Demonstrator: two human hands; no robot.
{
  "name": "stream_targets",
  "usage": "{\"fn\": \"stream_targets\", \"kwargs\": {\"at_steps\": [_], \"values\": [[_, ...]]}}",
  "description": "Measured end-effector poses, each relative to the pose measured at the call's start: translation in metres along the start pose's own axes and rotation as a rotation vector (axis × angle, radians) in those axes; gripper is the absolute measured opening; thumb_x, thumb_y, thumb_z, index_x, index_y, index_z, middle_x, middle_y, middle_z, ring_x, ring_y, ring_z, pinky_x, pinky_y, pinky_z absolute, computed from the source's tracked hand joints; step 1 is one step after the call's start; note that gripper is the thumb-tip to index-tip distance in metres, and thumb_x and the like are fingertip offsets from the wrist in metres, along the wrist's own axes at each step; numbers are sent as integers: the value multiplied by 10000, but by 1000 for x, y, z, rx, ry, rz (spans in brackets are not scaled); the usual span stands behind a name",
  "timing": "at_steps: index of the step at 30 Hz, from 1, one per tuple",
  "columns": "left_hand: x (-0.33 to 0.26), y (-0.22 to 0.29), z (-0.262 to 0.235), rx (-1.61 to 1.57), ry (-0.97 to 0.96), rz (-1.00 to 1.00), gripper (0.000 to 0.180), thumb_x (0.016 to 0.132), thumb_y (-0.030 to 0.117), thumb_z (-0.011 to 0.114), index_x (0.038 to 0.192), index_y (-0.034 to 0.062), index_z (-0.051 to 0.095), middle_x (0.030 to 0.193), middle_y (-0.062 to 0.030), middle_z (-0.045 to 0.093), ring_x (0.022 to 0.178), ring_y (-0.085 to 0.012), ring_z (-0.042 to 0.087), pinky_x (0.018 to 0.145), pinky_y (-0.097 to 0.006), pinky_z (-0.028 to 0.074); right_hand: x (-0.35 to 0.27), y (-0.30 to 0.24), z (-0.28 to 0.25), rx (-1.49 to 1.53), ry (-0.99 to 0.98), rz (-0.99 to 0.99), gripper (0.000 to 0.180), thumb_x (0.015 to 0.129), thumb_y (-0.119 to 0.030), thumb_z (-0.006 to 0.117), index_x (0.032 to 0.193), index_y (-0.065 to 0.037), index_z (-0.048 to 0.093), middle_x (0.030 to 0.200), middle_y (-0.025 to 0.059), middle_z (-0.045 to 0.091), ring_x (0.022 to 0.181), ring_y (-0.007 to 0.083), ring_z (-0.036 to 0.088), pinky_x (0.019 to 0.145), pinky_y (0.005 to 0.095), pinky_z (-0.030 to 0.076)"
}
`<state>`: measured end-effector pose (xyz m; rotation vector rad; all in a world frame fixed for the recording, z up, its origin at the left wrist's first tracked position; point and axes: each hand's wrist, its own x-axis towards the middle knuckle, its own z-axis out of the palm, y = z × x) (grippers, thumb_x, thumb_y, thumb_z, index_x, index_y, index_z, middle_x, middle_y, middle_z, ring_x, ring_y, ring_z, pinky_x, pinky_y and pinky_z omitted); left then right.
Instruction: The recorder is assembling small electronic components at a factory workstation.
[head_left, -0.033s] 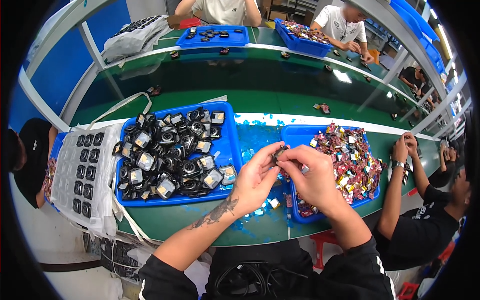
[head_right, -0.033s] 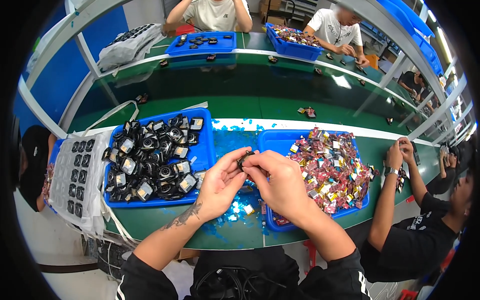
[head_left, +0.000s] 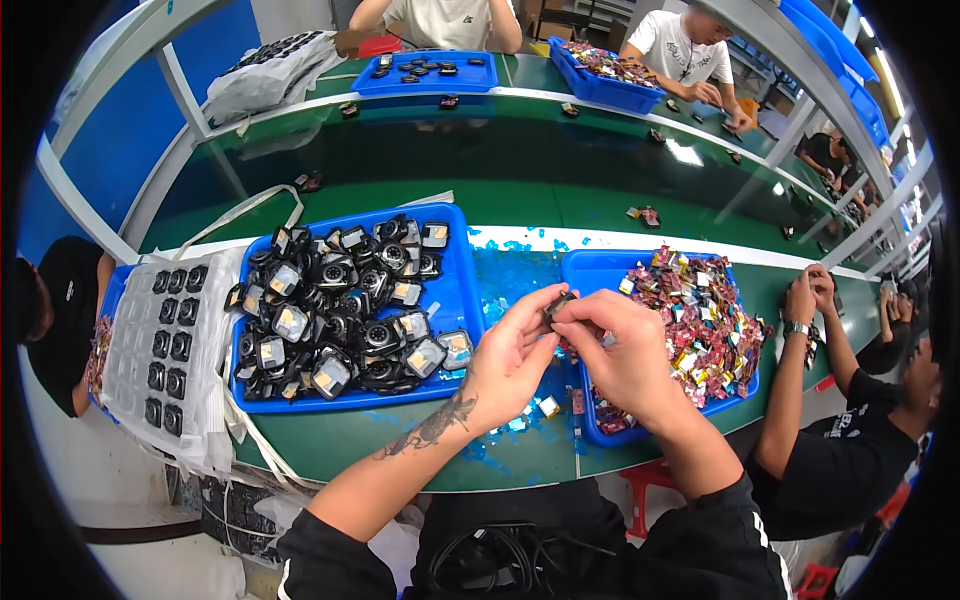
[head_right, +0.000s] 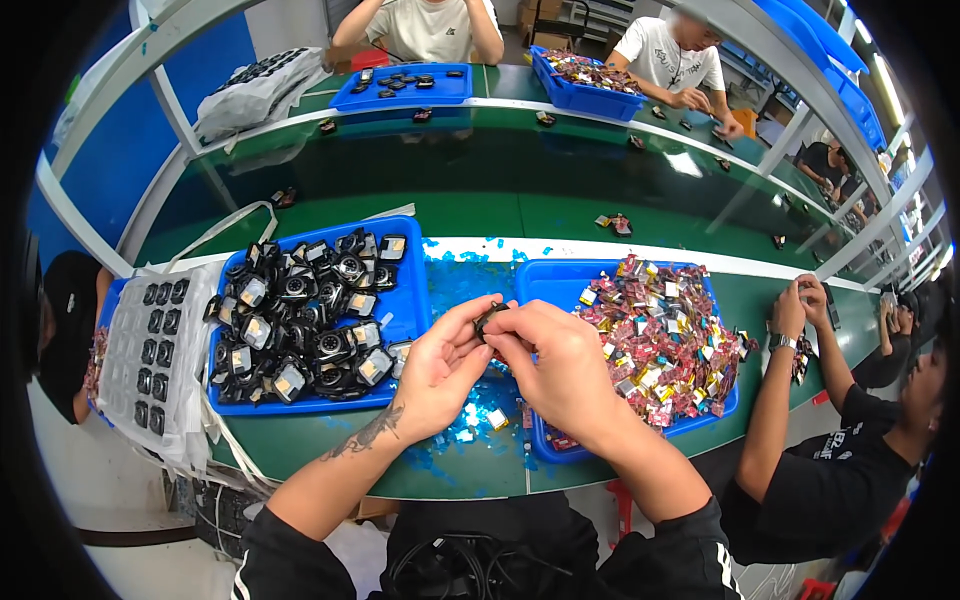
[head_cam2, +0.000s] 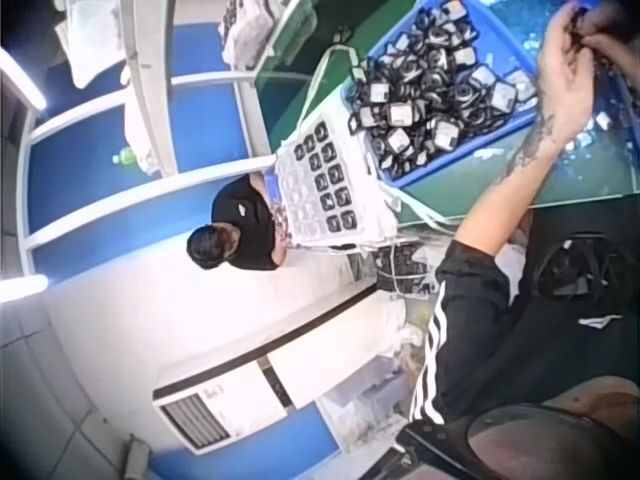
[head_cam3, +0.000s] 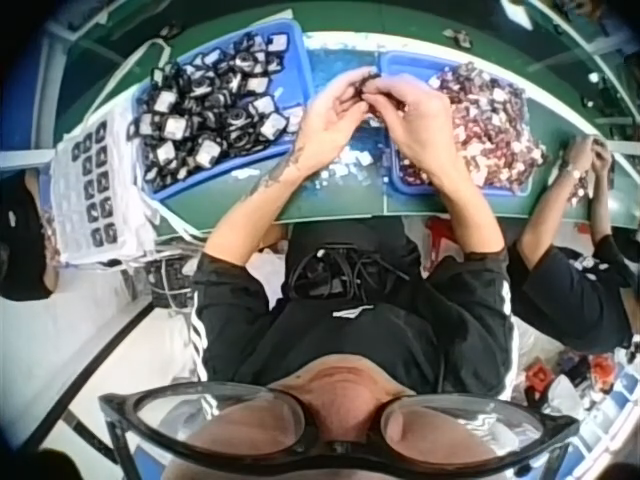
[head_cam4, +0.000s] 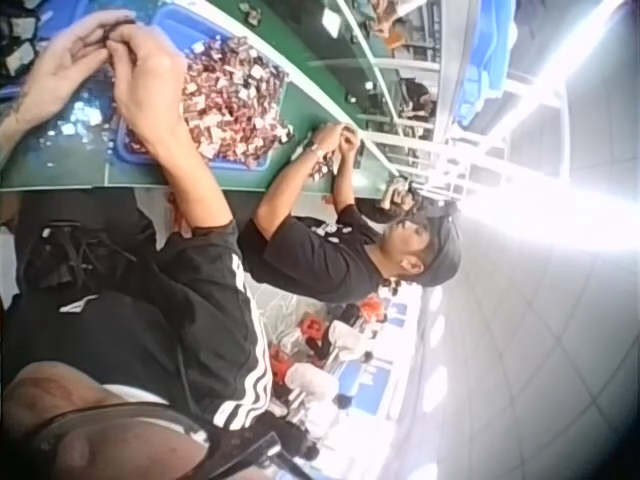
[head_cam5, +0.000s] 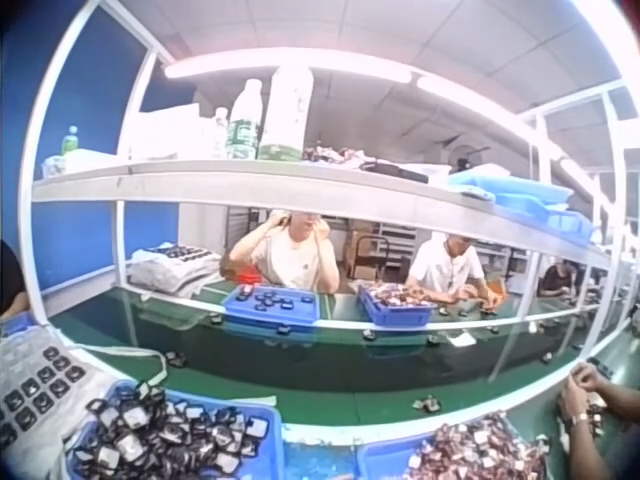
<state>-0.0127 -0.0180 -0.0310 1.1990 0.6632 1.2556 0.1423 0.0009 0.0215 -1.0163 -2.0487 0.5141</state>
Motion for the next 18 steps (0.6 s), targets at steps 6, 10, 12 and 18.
{"fn": "stream_targets", "kwargs": {"at_steps": [6,10,12,18], "values": [[-5,7,3,56,3,44,464,938,-83,434,1397,-25,391,1368,-153,502,1257,-196,505,1065,-302,391,-1,-4,-4,-289,106,-85,171,717,-47,768,752,-44,600,674,79,560,587,247,567,516,354,452],[-2,3,1,-8,-23,4,486,938,-89,425,1416,-20,371,1383,-153,483,1251,-186,502,1059,-305,393,2,0,-1,-177,157,-77,227,703,-68,792,722,-54,566,655,54,509,546,190,507,486,316,406],[-1,2,3,-86,-15,20,508,935,-90,431,1428,4,354,1348,-146,499,1241,-182,505,1061,-311,383,-5,4,-8,-69,64,146,193,773,-54,757,790,-42,565,678,12,514,584,87,499,503,249,398],[0,8,-1,-87,96,68,427,935,-73,460,1354,8,450,1258,-112,555,1144,-165,552,1003,-289,415,-18,3,-13,435,66,357,201,885,-24,652,1067,0,569,900,46,611,794,76,599,661,226,519]]}}
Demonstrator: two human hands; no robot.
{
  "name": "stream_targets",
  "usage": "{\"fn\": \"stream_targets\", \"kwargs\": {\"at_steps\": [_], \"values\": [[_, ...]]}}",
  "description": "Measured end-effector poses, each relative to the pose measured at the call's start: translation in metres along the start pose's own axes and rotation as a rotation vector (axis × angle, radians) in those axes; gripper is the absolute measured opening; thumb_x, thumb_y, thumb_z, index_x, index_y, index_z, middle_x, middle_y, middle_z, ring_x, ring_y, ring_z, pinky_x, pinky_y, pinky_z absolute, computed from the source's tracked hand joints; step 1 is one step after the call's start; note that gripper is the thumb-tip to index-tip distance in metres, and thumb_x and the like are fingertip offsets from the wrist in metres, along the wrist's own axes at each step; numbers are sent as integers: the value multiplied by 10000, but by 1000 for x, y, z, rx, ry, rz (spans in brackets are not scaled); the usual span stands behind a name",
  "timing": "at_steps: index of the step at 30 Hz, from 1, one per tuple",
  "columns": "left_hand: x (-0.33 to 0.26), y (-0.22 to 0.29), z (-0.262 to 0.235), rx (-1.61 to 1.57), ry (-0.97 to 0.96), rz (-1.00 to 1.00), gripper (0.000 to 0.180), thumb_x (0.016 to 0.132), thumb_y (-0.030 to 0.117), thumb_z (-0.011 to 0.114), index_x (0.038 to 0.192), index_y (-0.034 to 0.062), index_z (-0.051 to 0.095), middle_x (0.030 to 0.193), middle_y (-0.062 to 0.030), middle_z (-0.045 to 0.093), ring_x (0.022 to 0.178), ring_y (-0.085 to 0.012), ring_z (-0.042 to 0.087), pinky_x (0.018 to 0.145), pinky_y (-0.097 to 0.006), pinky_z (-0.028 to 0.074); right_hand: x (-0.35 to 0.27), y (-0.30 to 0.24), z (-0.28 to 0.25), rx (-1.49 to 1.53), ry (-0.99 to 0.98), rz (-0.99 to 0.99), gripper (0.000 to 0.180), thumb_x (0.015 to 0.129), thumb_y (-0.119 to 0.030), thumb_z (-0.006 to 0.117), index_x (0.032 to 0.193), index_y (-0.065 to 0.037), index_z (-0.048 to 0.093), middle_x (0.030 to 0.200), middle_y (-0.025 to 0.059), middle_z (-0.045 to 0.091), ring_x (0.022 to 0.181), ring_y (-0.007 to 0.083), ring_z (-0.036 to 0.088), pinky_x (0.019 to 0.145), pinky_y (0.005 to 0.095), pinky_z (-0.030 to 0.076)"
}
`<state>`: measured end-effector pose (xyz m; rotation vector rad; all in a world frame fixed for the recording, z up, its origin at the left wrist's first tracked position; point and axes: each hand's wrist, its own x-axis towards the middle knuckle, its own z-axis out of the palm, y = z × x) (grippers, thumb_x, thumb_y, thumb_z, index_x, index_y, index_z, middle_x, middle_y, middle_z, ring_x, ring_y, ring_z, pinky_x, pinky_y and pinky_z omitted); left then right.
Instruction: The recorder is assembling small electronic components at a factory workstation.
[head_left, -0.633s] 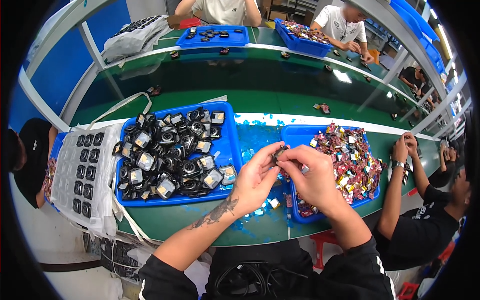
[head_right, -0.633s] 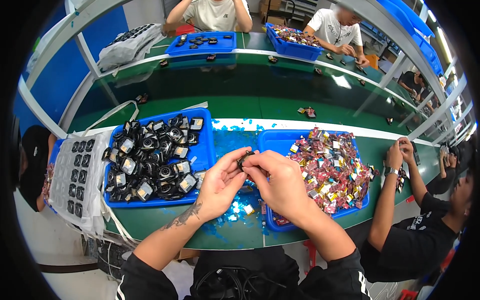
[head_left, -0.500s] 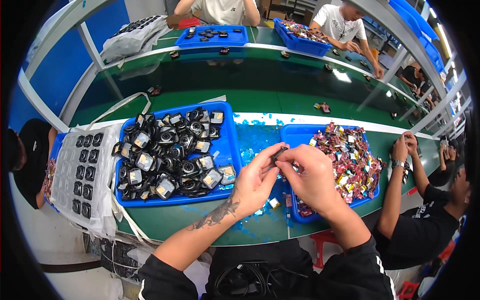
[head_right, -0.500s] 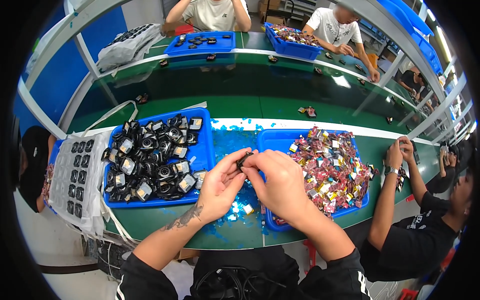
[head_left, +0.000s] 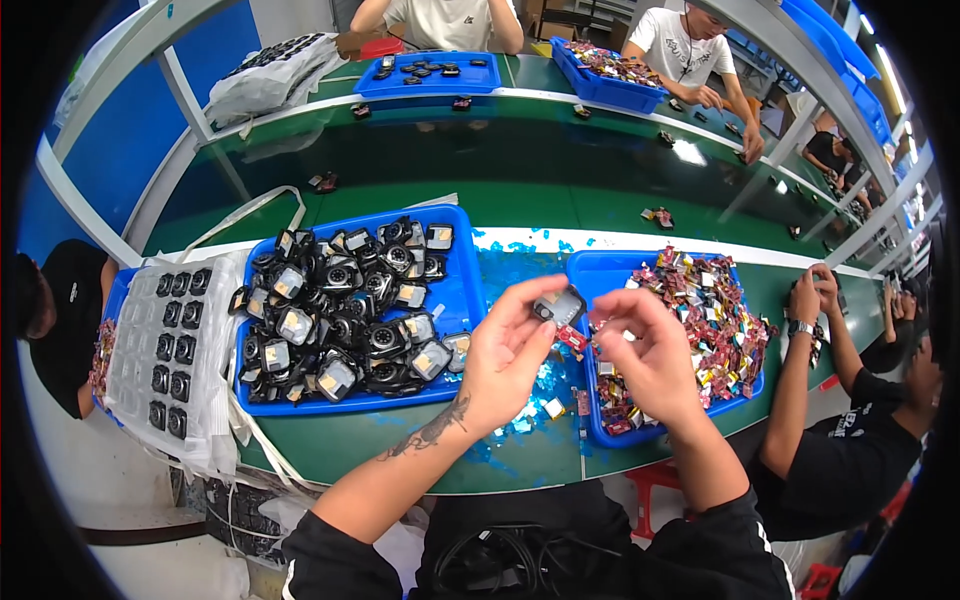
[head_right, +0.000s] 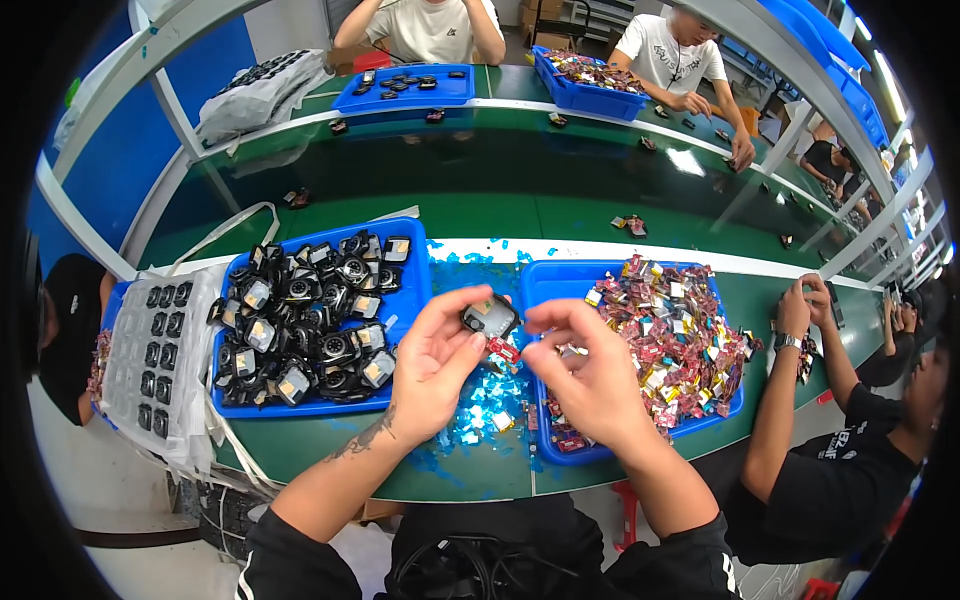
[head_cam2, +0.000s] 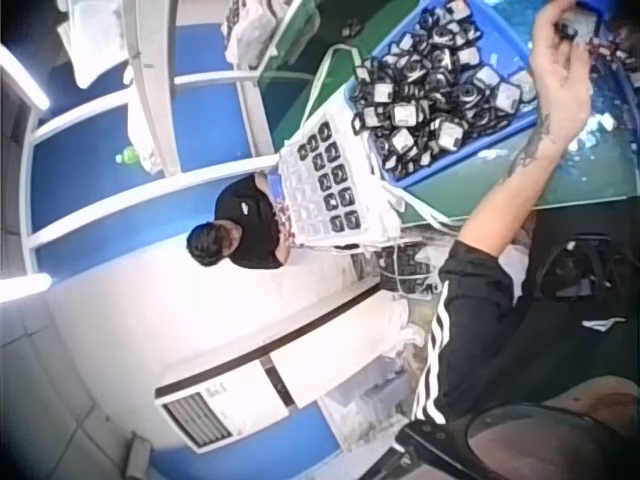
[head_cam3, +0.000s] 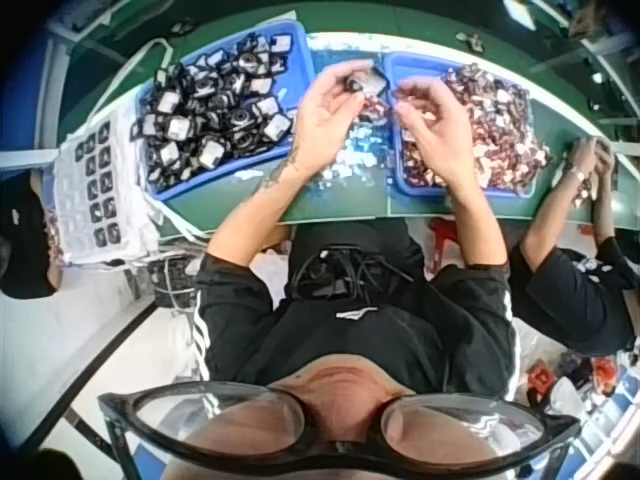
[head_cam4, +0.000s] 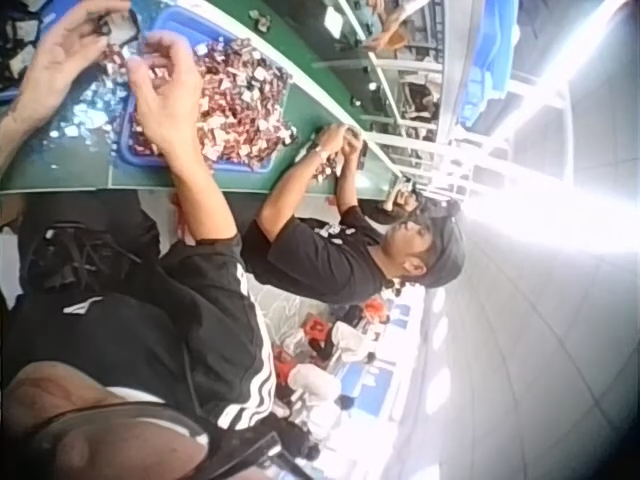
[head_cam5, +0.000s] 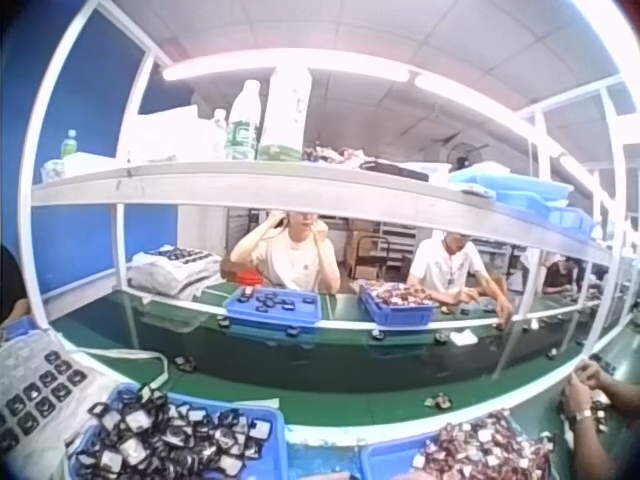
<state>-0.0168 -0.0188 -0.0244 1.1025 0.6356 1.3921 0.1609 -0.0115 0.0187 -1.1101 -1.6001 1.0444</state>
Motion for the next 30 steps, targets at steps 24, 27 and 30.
{"fn": "stream_targets", "kwargs": {"at_steps": [24,27,30], "values": [[-2,2,4,194,-76,-178,233,895,-25,621,1125,-62,637,1124,-124,641,962,-156,646,850,-284,546,-4,6,-2,106,-58,46,201,842,-5,695,1008,-3,581,902,33,621,830,79,613,679,205,513],[-2,3,6,83,-71,-170,364,879,-64,606,1240,-29,579,1263,-118,580,1079,-163,608,930,-289,519,-3,6,4,-2,-16,46,230,818,-1,717,1003,-9,580,868,45,633,799,81,625,671,210,518],[-2,-3,3,137,-94,-103,361,873,-85,598,1230,-28,590,1261,-132,584,1087,-173,613,935,-288,518,-3,10,6,-164,70,-115,246,802,4,729,996,-12,580,835,52,642,744,81,628,643,211,513]]}}
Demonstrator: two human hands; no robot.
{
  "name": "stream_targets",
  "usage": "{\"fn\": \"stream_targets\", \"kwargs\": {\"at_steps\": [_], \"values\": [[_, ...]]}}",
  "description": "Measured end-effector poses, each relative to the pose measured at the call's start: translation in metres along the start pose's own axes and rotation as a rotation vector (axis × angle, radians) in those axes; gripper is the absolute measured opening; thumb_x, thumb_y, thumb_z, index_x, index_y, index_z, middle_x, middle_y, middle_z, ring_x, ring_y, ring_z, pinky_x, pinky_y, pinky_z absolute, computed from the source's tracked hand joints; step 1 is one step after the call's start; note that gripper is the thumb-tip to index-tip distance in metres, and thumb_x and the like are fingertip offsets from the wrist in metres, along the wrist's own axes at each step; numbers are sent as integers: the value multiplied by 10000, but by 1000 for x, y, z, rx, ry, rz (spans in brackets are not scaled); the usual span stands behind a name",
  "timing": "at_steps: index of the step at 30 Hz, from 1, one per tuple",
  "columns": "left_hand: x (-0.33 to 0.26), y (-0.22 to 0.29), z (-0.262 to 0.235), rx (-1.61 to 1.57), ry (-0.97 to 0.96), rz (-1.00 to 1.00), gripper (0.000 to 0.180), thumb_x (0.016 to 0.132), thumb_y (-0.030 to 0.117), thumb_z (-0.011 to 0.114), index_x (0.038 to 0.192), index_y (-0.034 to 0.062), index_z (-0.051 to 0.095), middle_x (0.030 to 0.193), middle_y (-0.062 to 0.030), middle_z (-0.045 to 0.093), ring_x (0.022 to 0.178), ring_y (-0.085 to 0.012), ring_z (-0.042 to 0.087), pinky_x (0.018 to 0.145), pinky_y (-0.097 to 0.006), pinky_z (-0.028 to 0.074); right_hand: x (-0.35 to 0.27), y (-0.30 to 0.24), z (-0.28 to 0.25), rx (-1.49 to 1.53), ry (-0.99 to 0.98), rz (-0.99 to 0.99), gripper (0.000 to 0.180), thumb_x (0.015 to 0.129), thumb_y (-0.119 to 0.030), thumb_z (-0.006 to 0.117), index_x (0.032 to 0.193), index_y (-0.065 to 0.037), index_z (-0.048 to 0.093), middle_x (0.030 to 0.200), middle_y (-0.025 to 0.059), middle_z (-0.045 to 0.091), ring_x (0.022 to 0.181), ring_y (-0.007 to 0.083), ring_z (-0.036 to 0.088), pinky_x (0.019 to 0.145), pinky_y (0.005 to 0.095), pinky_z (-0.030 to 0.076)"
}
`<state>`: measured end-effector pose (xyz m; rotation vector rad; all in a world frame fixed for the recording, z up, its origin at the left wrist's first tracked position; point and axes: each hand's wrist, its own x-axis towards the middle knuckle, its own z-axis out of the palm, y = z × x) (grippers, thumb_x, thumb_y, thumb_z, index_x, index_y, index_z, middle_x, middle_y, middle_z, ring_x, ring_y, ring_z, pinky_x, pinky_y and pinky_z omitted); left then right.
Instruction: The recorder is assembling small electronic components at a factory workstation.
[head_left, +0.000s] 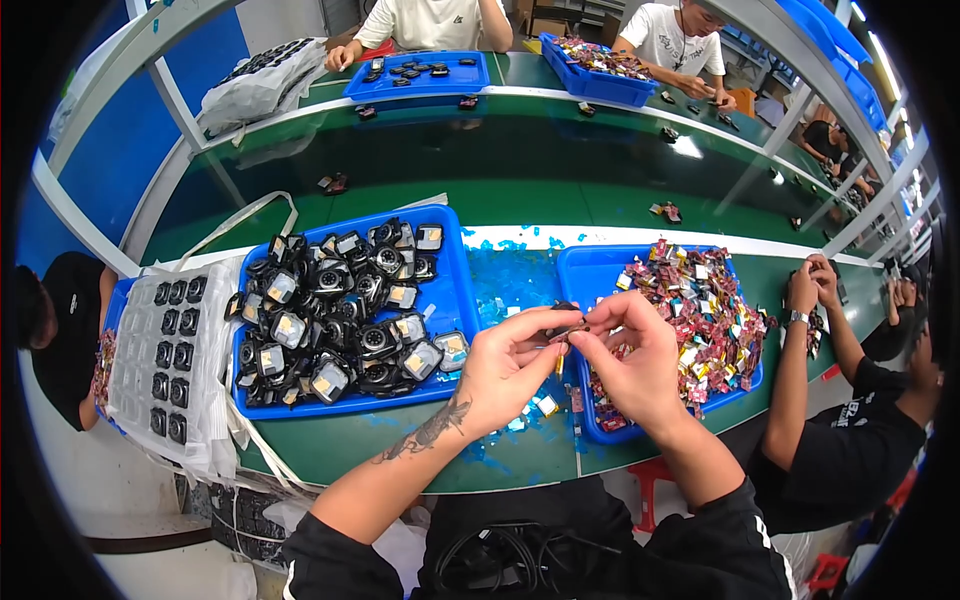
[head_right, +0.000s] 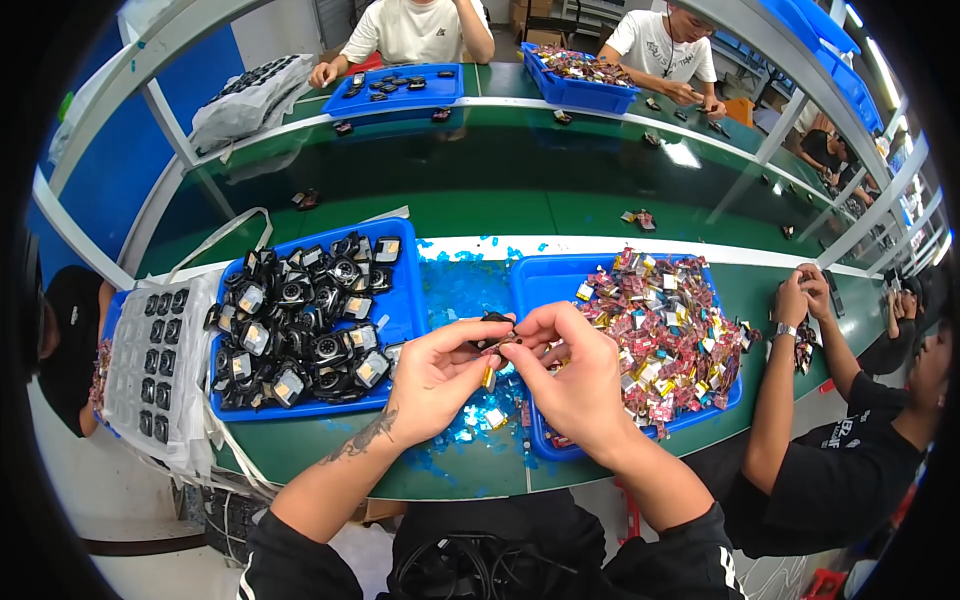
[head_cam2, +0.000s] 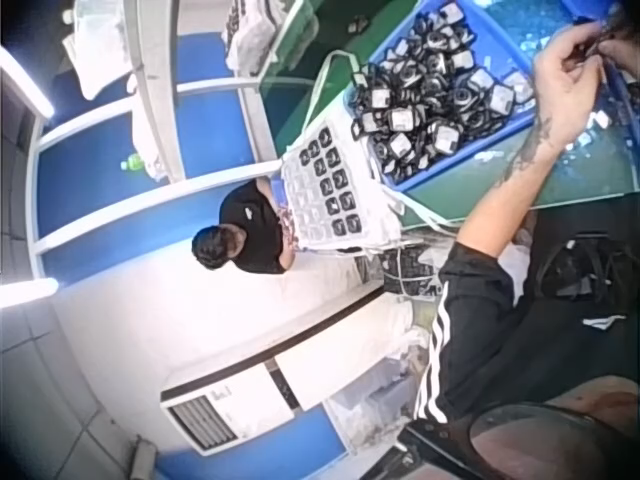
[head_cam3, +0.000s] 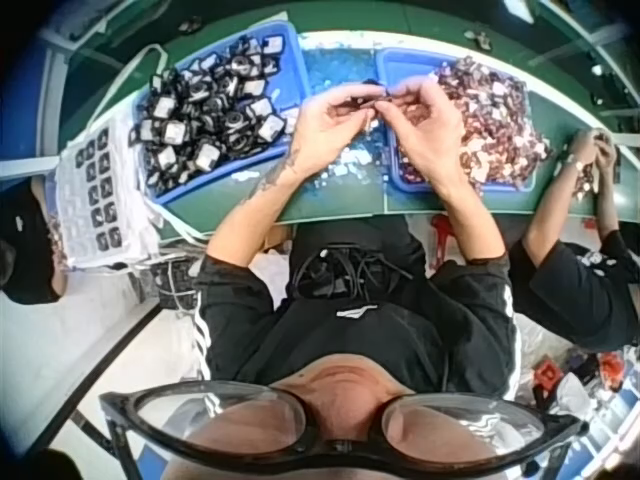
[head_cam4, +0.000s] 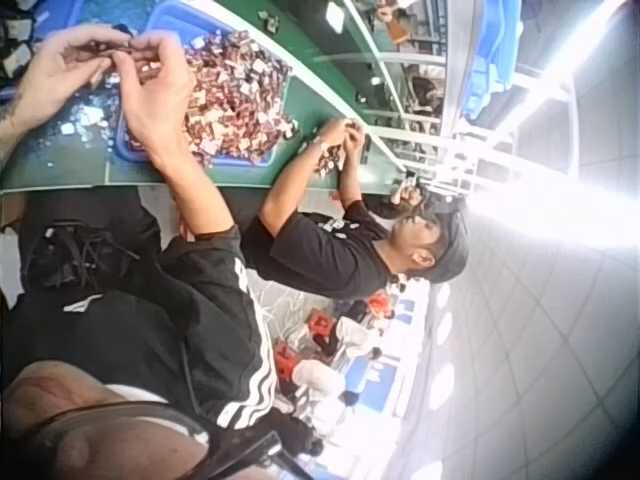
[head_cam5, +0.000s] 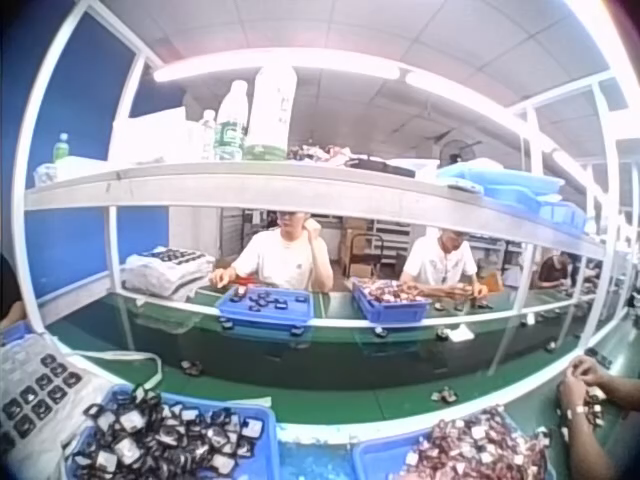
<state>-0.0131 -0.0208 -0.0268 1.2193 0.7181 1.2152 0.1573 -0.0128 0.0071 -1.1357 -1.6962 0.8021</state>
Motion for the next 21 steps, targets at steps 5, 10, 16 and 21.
{"fn": "stream_targets", "kwargs": {"at_steps": [5,10,16,21], "values": [[1,4,2,-7,52,-13,352,867,-112,583,1208,-32,607,1269,-138,578,1100,-180,608,919,-285,529,3,1,-3,18,-28,14,280,790,8,736,1006,-16,561,800,49,647,684,73,607,580,207,483],[-1,-1,2,102,77,24,346,889,-66,571,1215,32,628,1236,-111,591,1079,-179,617,911,-287,542,3,5,0,-73,-34,-16,272,786,8,740,978,-22,550,774,40,627,597,48,523,528,208,429],[-2,-3,4,50,78,22,369,896,-71,561,1241,47,616,1197,-89,636,1036,-134,620,847,-255,544,1,9,2,-143,-17,-103,263,786,-3,747,963,-26,554,757,24,602,624,54,538,537,213,445],[-4,2,-1,-24,47,-21,393,892,-86,560,1272,10,589,1261,-114,597,1023,-129,620,818,-247,546,10,-2,2,-100,-71,11,381,797,-9,734,1135,-25,559,853,55,625,730,91,598,597,222,508]]}}
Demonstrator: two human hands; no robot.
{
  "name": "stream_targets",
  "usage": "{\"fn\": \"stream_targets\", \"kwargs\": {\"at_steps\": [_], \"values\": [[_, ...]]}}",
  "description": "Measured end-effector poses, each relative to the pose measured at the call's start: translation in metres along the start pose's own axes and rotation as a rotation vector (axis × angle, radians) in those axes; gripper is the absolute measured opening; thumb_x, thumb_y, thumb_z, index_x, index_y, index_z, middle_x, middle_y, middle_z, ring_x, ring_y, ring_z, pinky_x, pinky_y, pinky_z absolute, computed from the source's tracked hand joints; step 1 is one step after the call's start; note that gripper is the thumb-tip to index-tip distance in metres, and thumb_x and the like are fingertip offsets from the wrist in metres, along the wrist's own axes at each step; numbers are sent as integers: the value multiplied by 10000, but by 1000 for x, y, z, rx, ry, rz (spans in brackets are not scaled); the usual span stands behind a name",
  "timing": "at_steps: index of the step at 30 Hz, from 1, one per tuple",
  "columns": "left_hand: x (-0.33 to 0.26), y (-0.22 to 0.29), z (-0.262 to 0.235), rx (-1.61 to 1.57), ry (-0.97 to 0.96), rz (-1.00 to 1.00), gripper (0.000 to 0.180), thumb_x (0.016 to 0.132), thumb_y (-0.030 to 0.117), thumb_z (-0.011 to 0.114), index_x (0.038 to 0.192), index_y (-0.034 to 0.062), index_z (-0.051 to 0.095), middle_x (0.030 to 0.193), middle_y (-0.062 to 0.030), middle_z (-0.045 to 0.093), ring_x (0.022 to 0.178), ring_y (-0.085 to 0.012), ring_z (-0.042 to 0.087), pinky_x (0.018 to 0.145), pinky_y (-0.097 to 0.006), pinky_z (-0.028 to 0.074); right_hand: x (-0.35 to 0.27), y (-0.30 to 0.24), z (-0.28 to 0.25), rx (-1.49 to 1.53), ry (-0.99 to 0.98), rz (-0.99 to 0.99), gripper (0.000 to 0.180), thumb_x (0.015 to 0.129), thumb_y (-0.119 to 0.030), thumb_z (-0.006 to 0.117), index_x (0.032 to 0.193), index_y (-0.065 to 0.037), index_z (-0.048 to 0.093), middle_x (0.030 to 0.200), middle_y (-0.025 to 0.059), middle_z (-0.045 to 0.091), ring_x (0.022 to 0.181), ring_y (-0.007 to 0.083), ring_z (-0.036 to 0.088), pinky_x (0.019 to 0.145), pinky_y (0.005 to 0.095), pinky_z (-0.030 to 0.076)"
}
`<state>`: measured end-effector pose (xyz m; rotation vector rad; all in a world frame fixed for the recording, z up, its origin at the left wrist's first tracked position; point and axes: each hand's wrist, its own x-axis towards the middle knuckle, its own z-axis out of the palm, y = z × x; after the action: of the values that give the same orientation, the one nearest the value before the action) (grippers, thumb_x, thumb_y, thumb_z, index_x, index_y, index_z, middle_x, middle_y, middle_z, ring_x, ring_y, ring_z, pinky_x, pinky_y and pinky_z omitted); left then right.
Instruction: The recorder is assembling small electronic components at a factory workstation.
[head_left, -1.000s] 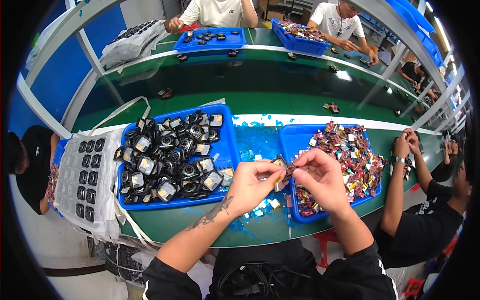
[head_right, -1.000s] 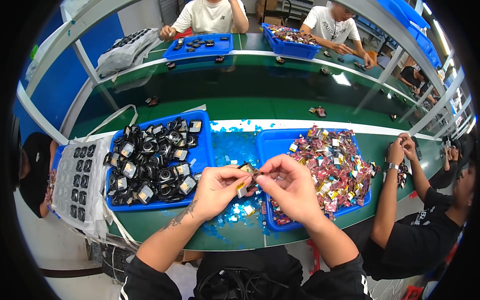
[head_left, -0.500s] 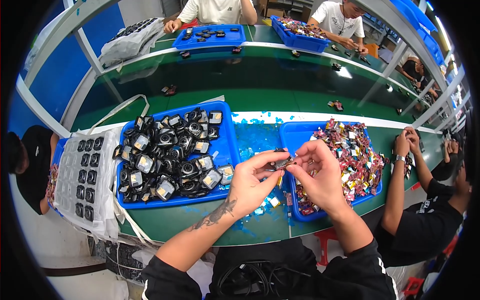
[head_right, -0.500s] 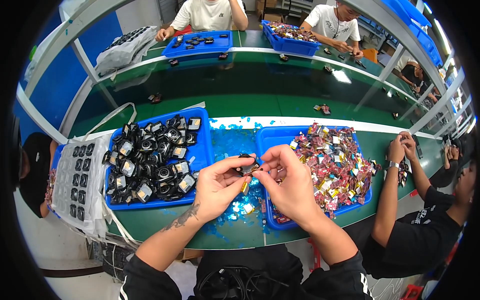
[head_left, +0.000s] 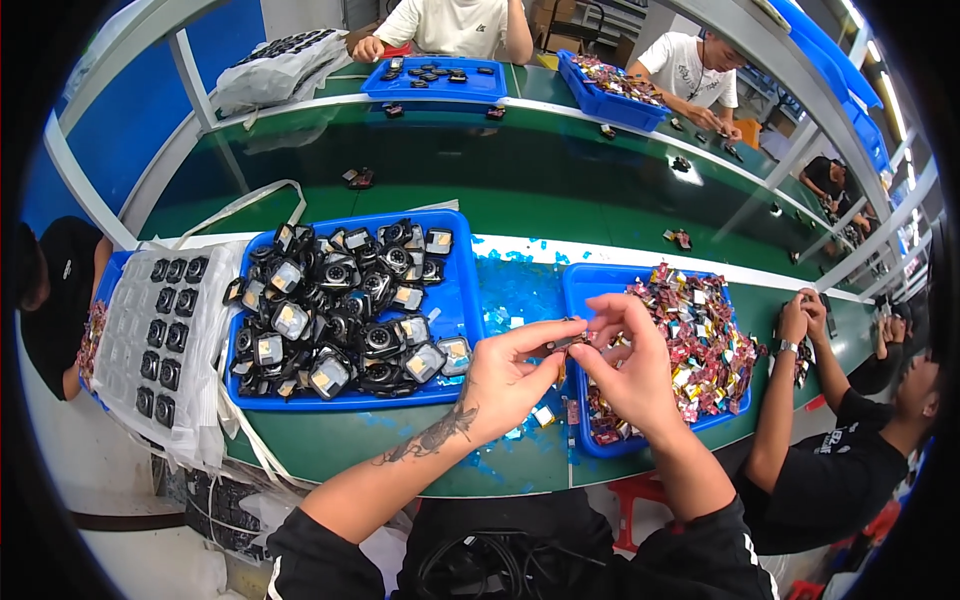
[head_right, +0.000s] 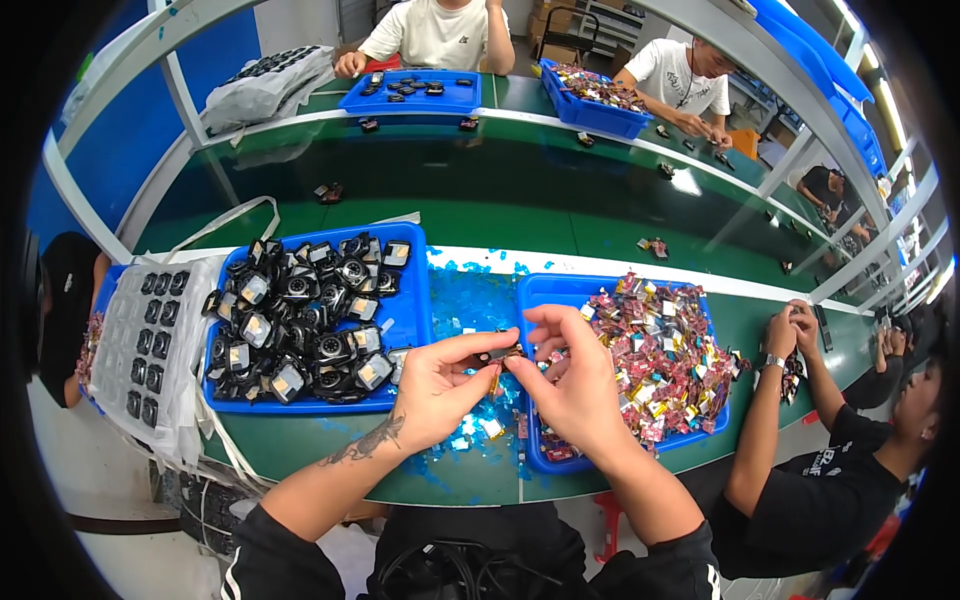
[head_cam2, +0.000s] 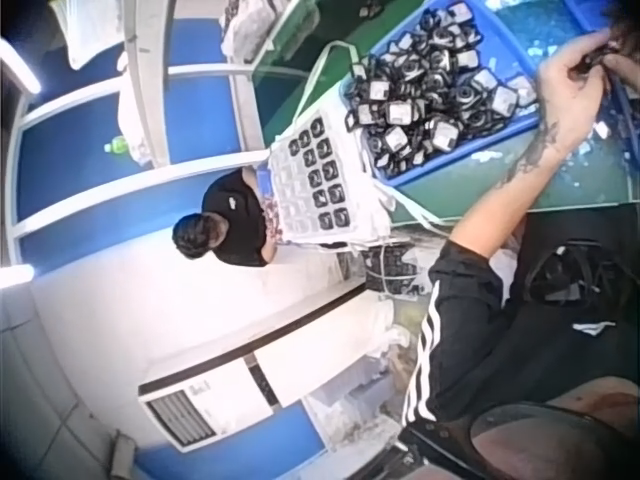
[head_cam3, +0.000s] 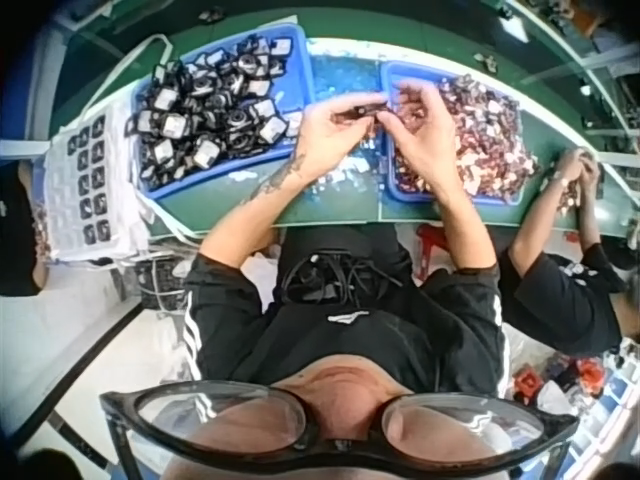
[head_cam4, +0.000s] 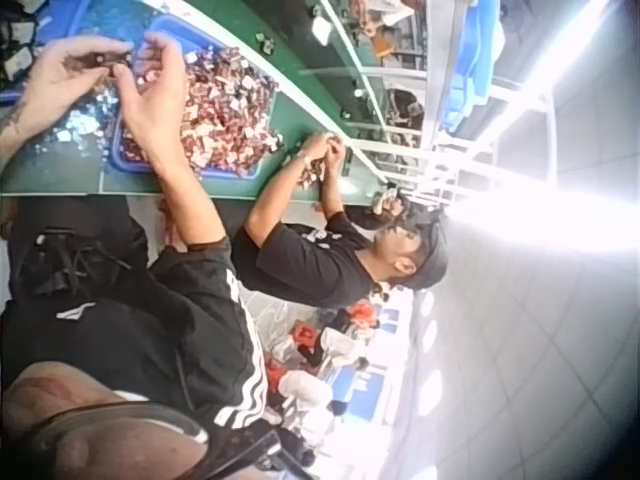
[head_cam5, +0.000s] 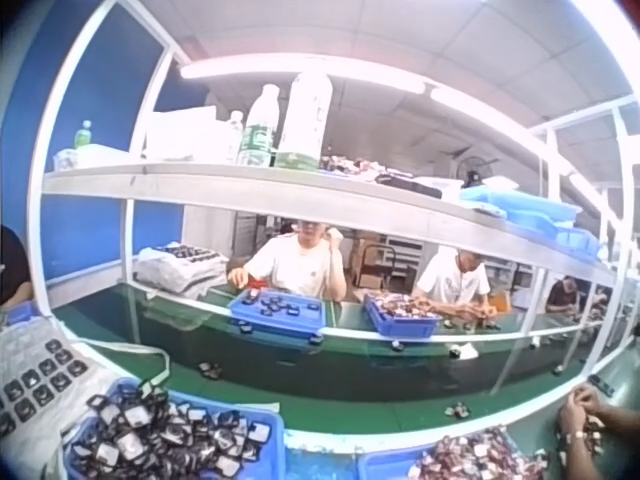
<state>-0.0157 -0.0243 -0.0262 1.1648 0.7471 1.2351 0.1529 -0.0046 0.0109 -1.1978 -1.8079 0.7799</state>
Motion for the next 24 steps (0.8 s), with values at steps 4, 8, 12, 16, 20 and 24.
{"fn": "stream_targets", "kwargs": {"at_steps": [4,8,12,16,20,24], "values": [[2,0,2,-22,6,-22,472,918,-79,522,1370,55,505,1299,-104,562,1008,-123,618,782,-247,553,-1,-6,-1,-67,-81,-14,406,816,33,685,1192,-36,547,890,80,636,826,140,651,677,278,574],[9,1,5,-86,-39,-9,481,937,-70,491,1394,68,436,1271,-87,562,1053,-131,610,814,-265,557,4,-5,-9,-13,-98,3,382,821,37,677,1178,-30,556,968,97,650,867,145,656,707,286,576],[3,3,3,-148,16,2,434,936,-77,472,1352,45,454,1247,-108,581,1080,-166,618,832,-296,575,11,-5,-4,40,-145,-4,369,803,13,706,1144,-34,574,927,61,650,814,113,633,702,256,553],[3,5,-4,-152,-23,33,447,937,-72,473,1367,40,431,1262,-121,568,1089,-174,616,840,-299,576,12,-11,2,72,-119,-11,366,801,5,711,1139,-41,577,860,39,643,779,99,625,688,251,540],[-2,14,-6,-160,14,72,540,938,-44,496,1442,57,331,1372,-153,473,1106,-179,603,839,-314,562,18,-15,-3,40,-154,-31,375,797,-7,717,1143,-51,581,847,30,641,770,93,623,673,242,521],[-5,79,-57,1111,46,156,389,873,151,673,1244,76,582,1219,-127,603,960,-220,626,827,-322,511,93,13,-28,98,-278,-13,401,799,2,695,1149,7,502,797,110,705,734,123,663,676,281,516]]}}
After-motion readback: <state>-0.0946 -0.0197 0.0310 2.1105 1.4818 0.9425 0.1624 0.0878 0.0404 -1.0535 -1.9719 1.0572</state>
